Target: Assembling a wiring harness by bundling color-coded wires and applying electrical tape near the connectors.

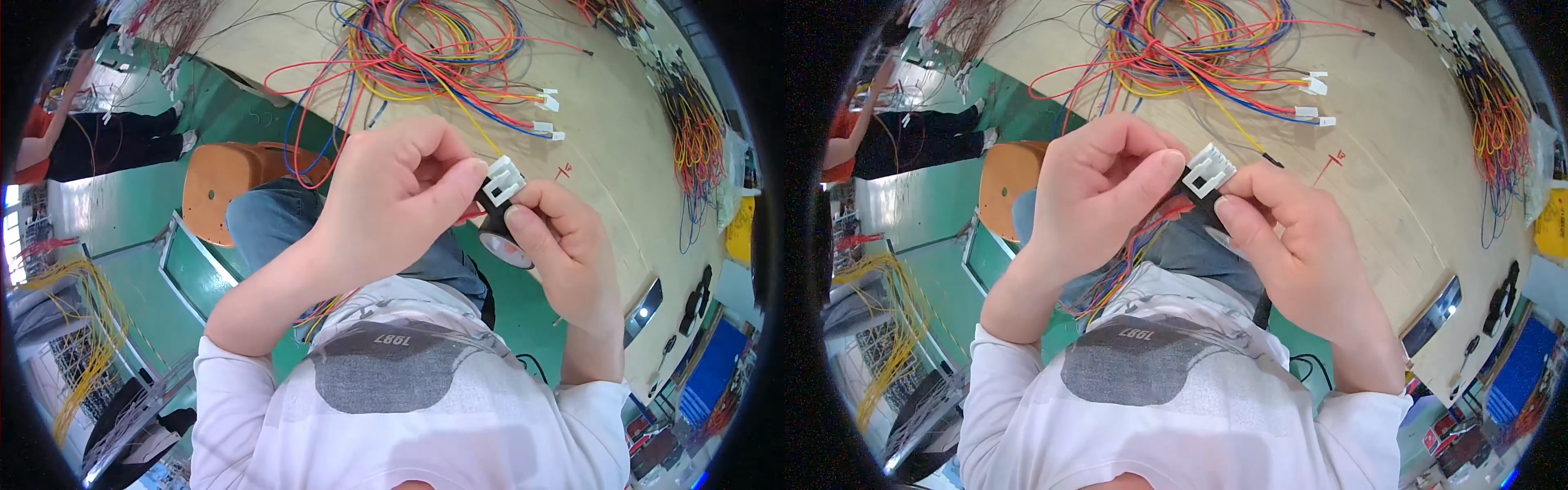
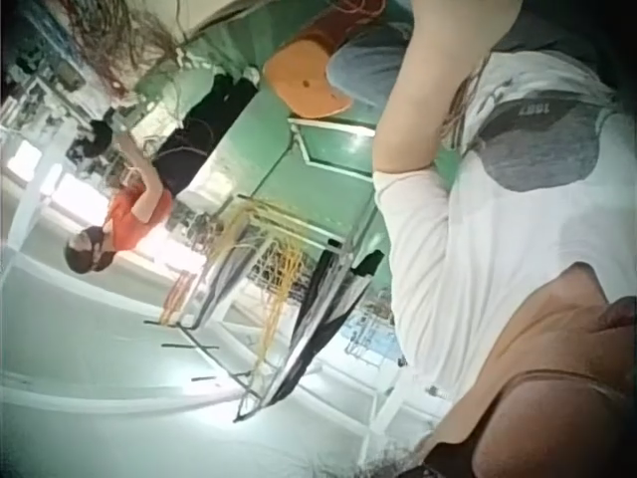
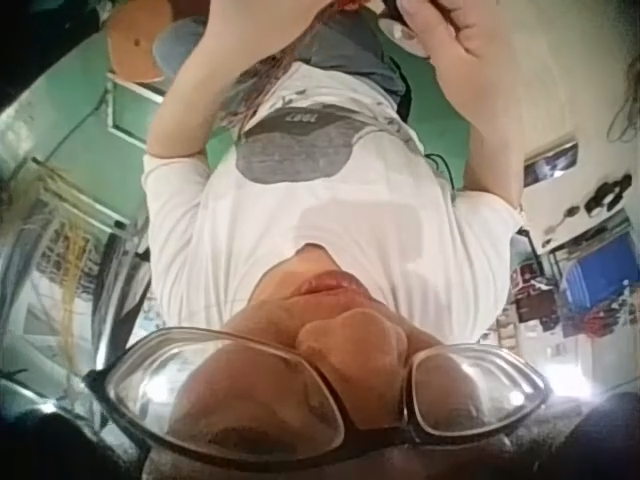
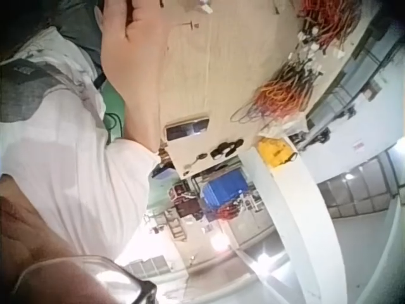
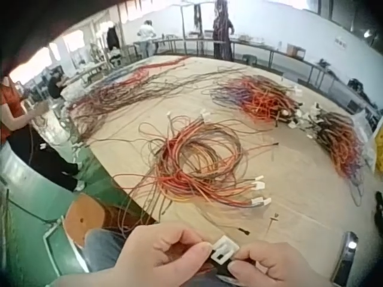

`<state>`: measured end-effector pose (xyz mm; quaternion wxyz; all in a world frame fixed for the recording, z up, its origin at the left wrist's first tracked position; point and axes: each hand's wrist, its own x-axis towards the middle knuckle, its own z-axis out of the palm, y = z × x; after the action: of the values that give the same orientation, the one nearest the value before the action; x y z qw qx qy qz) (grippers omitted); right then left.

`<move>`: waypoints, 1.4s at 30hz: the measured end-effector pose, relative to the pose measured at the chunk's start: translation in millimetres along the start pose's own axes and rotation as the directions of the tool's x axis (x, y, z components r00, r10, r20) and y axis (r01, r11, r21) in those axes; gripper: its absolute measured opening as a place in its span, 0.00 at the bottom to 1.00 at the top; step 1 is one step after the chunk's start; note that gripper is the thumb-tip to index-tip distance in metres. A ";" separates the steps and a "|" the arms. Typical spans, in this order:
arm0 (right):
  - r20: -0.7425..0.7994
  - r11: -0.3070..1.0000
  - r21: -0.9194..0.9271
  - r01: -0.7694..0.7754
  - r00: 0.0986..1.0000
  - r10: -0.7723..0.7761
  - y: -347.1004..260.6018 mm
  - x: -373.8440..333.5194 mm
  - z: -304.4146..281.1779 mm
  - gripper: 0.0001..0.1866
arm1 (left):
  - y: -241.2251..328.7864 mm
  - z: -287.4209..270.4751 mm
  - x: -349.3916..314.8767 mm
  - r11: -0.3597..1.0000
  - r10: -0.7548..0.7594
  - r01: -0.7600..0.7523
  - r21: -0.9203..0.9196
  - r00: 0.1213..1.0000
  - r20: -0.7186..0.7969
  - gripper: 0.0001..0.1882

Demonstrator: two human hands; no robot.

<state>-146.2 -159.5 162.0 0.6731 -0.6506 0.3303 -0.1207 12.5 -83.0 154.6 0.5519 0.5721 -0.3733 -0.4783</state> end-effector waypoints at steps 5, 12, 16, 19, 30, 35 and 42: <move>0.025 0.992 -0.124 0.024 0.999 -0.021 3.5 0.4 6.6 0.04 | 0.2 -9.4 -5.9 0.925 -0.197 0.211 -0.317 0.977 0.077 0.05; -0.116 0.957 -0.201 0.211 0.964 -0.238 5.0 11.3 10.3 0.09 | -12.1 -9.5 -24.7 0.781 -0.306 0.297 -0.550 0.949 0.078 0.06; 0.143 0.996 0.065 -0.068 0.988 0.058 -23.9 19.0 17.6 0.09 | -16.7 -18.1 -31.1 0.706 -0.294 0.310 -0.637 0.946 0.134 0.06; 0.270 0.961 0.229 -0.154 0.959 0.090 -30.0 26.8 20.7 0.08 | -21.4 -16.5 -34.2 0.521 -0.335 0.351 -0.778 0.923 0.192 0.07; 0.266 0.996 0.006 -0.091 0.960 0.086 -39.3 45.6 48.9 0.07 | -62.6 -22.2 -54.8 0.372 -0.357 0.538 -0.757 0.835 0.418 0.26; 0.291 0.998 -0.043 -0.047 0.955 0.058 -42.3 45.6 63.6 0.07 | -47.2 -22.9 -63.4 0.286 -0.253 0.265 -0.921 0.948 0.194 0.23; 0.323 0.977 -0.061 0.203 0.930 -0.173 -27.8 30.0 67.5 0.07 | -40.9 -55.5 -64.2 0.408 -0.175 0.054 -0.911 0.984 -0.020 0.19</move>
<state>-75.6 -127.0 175.5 0.6716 -0.7207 0.1597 -0.0637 44.7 -1.9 119.2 0.7591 0.2334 0.0159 -0.6074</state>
